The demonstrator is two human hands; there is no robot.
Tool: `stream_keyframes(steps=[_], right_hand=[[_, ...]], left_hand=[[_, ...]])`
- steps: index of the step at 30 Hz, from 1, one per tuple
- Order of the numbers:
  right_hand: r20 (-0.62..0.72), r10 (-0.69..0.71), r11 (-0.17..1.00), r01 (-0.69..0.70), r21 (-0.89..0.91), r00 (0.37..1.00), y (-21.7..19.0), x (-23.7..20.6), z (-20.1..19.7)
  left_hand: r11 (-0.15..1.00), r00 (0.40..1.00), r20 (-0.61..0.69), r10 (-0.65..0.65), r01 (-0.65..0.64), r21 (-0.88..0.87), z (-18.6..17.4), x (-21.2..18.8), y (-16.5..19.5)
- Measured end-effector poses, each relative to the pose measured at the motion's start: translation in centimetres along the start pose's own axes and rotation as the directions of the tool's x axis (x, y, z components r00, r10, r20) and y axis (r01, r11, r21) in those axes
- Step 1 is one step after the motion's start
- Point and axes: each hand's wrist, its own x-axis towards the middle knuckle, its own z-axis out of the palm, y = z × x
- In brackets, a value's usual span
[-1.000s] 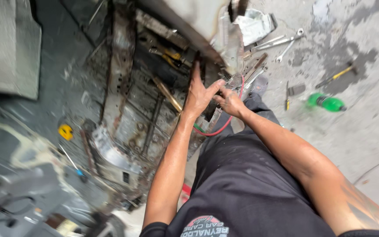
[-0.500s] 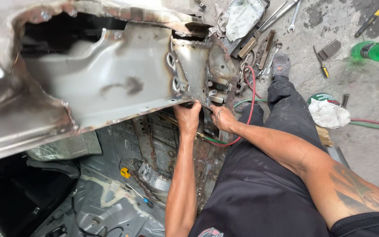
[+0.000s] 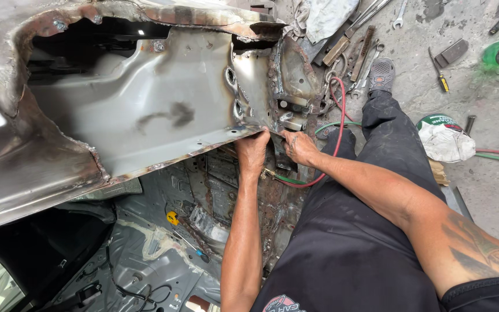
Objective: The person works under the front of a car raised on a lift, fitting and aligning a metal front body panel against the radiator support by hand, pressing it into place and checking its fit. They then pull the panel free, hold it up, and carry it away from the vehicle.
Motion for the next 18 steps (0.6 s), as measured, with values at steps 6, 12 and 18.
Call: stream_keyframes(steps=[6, 12, 18], right_hand=[[0.131, 0.034, 0.999, -0.033, -0.007, 0.991, 0.06, -0.42, -0.23], [0.073, 0.031, 0.996, -0.037, 0.084, 0.997, -0.18, -0.34, -0.01], [0.12, 0.047, 0.999, -0.046, -0.007, 0.992, -0.37, -0.04, -0.29]], left_hand=[[0.999, 0.996, 0.091, 0.013, -0.008, -0.048, -0.67, -0.06, 0.05], [0.993, 1.0, 0.03, -0.003, 0.006, -0.115, -0.04, -0.51, 0.62], [0.998, 0.998, -0.01, 0.063, -0.063, -0.002, 0.24, -0.39, 0.63]])
